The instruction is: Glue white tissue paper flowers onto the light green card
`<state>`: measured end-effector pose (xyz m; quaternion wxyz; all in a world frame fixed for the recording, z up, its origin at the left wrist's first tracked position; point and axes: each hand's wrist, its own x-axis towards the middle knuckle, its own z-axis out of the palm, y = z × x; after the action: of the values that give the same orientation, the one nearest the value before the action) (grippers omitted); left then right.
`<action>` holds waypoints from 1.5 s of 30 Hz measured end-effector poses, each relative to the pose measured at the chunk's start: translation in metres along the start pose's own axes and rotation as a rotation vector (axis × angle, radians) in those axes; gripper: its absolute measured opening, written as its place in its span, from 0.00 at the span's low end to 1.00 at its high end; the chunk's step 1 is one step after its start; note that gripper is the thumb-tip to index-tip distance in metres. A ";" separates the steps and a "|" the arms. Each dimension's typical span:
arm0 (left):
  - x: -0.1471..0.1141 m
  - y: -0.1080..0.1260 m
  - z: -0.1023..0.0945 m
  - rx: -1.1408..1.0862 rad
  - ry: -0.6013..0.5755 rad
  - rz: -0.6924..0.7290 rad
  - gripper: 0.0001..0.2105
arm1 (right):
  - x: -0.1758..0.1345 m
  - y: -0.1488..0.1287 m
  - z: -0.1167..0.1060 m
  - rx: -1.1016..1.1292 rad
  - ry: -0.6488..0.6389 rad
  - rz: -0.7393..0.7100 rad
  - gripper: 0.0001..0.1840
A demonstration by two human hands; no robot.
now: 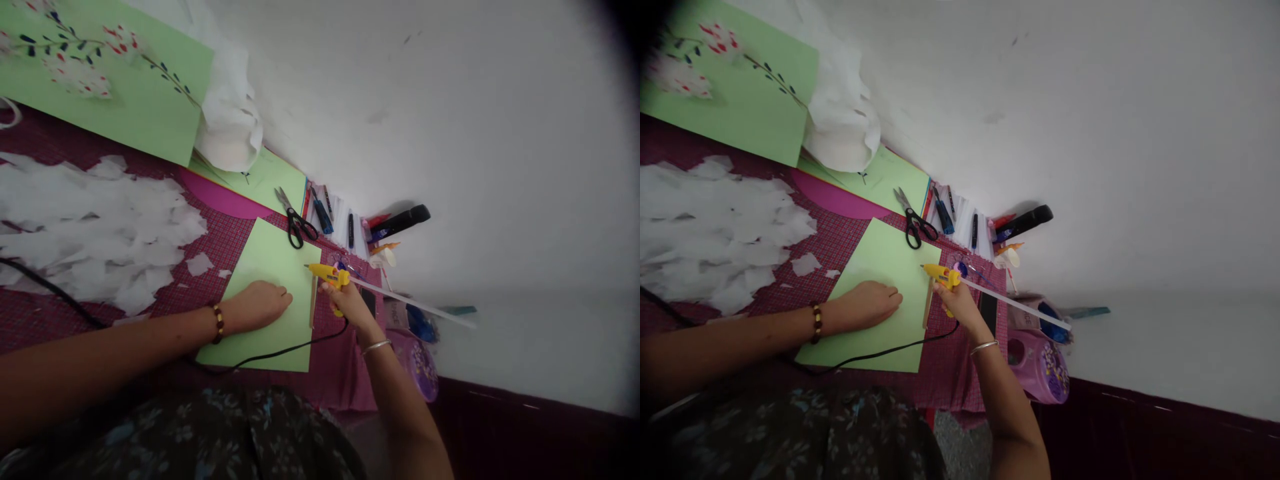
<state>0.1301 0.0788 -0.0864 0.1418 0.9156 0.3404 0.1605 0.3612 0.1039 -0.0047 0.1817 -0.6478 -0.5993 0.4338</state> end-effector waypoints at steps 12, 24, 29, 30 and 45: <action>0.000 0.002 -0.005 -0.056 -0.005 -0.017 0.09 | 0.000 0.006 0.001 -0.006 0.013 -0.008 0.19; 0.000 0.001 -0.004 0.016 -0.028 -0.005 0.09 | 0.002 0.008 0.001 -0.020 0.028 0.006 0.18; 0.000 0.002 -0.007 0.036 -0.035 -0.001 0.09 | 0.003 0.011 0.003 -0.024 0.042 0.014 0.18; 0.000 0.002 -0.007 0.036 -0.034 -0.001 0.09 | 0.003 0.011 0.003 -0.024 0.043 0.016 0.18; 0.001 0.000 -0.003 0.031 0.019 0.001 0.07 | -0.002 0.003 0.007 -0.008 0.039 0.038 0.22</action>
<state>0.1294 0.0797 -0.0838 0.1242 0.9162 0.3438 0.1639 0.3582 0.0989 -0.0104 0.1826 -0.6681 -0.5851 0.4219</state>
